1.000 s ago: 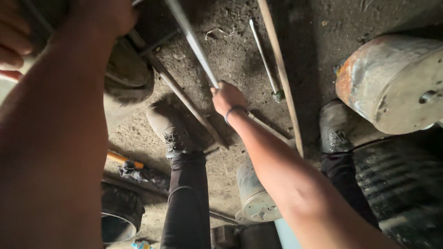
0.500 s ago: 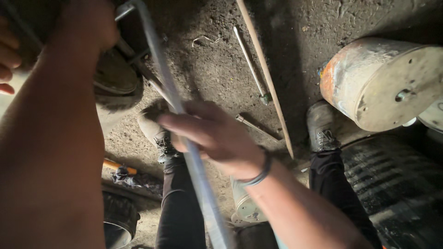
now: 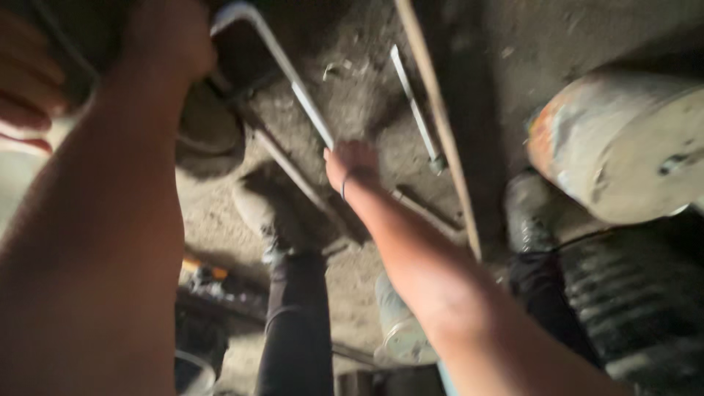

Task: The person uses a hammer and a metal rod to strike a cylindrical metal object held by another person. They then use a wrench to tighten a bolt on the object's lid and later use a file to smooth the edges of the lid.

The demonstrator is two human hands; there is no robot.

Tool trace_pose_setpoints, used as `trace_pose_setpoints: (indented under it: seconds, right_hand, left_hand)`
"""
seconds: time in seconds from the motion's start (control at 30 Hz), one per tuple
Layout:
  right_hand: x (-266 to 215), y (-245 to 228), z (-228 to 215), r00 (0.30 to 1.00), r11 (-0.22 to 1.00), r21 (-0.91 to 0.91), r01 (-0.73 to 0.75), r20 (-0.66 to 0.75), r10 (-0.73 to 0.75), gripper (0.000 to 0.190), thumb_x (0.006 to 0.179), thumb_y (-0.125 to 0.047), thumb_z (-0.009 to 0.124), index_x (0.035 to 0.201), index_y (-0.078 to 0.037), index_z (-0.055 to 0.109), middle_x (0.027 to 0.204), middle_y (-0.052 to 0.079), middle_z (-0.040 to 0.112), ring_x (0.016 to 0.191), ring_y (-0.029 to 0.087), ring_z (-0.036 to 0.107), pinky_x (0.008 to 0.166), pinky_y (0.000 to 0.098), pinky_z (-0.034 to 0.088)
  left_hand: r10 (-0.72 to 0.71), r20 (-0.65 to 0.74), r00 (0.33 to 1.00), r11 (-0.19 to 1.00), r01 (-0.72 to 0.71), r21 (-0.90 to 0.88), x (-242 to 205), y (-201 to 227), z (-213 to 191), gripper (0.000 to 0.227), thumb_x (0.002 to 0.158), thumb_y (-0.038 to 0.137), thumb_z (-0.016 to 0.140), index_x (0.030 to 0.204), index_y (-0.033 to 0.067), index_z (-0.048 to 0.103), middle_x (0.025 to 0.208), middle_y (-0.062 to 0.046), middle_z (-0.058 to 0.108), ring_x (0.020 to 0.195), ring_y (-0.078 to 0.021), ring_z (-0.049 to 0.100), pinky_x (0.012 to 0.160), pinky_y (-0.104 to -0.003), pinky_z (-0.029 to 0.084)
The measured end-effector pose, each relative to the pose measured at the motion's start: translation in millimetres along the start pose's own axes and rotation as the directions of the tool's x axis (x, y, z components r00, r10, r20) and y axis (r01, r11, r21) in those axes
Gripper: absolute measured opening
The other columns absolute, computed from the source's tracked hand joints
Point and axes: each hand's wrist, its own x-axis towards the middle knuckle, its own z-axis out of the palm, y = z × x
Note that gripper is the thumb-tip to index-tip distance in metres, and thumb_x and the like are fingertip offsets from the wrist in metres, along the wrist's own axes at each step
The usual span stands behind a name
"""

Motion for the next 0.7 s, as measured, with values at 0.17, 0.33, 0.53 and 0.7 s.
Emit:
trace_pose_setpoints:
  seconds: [0.17,0.33,0.53,0.7]
  right_hand:
    - [-7,18,-10,0.991,0.922,0.363,-0.136,0.057,0.123,0.033,0.099,-0.040,0.055,0.103,-0.011,0.071,0.085,0.012,0.073,0.073,0.029,0.070,0.064,0.0462,0.054]
    - [-63,31,-65,0.995,0.935,0.355,0.007,0.086,-0.040,0.037,0.097,-0.042,0.063,0.084,-0.009,0.072,0.064,0.007,0.066,0.053,0.021,0.060,0.052,0.0393,0.049]
    - [-132,9,-151,0.817,0.415,0.751,0.514,-0.282,-0.503,0.025,0.109,-0.033,0.060,0.107,-0.008,0.064,0.070,-0.002,0.062,0.056,0.009,0.062,0.054,0.0266,0.052]
    - [-134,-25,-157,0.559,0.319,0.462,0.828,-0.632,-0.537,0.015,0.121,-0.020,0.051,0.136,-0.020,0.054,0.090,0.000,0.064,0.071,0.011,0.064,0.061,0.0218,0.057]
  left_hand:
    - [-0.098,0.048,0.994,0.974,0.106,-0.201,2,11,2,0.042,0.101,0.033,0.070,0.135,0.0098,0.064,0.123,-0.027,0.066,0.105,-0.0475,0.065,0.089,-0.060,0.052]
    - [0.048,-0.061,0.997,0.988,-0.057,-0.142,14,-3,11,0.038,0.094,0.022,0.076,0.125,0.0015,0.070,0.116,-0.030,0.069,0.101,-0.0476,0.067,0.082,-0.058,0.053]
    - [0.062,-0.060,0.996,0.991,-0.069,-0.111,8,-8,16,0.031,0.093,0.010,0.074,0.122,-0.0001,0.073,0.114,-0.031,0.070,0.102,-0.0465,0.069,0.085,-0.056,0.054]
    - [0.030,-0.067,0.997,0.998,-0.034,-0.059,3,-5,9,0.030,0.093,0.010,0.074,0.121,-0.0004,0.073,0.114,-0.031,0.071,0.101,-0.0465,0.069,0.085,-0.056,0.055]
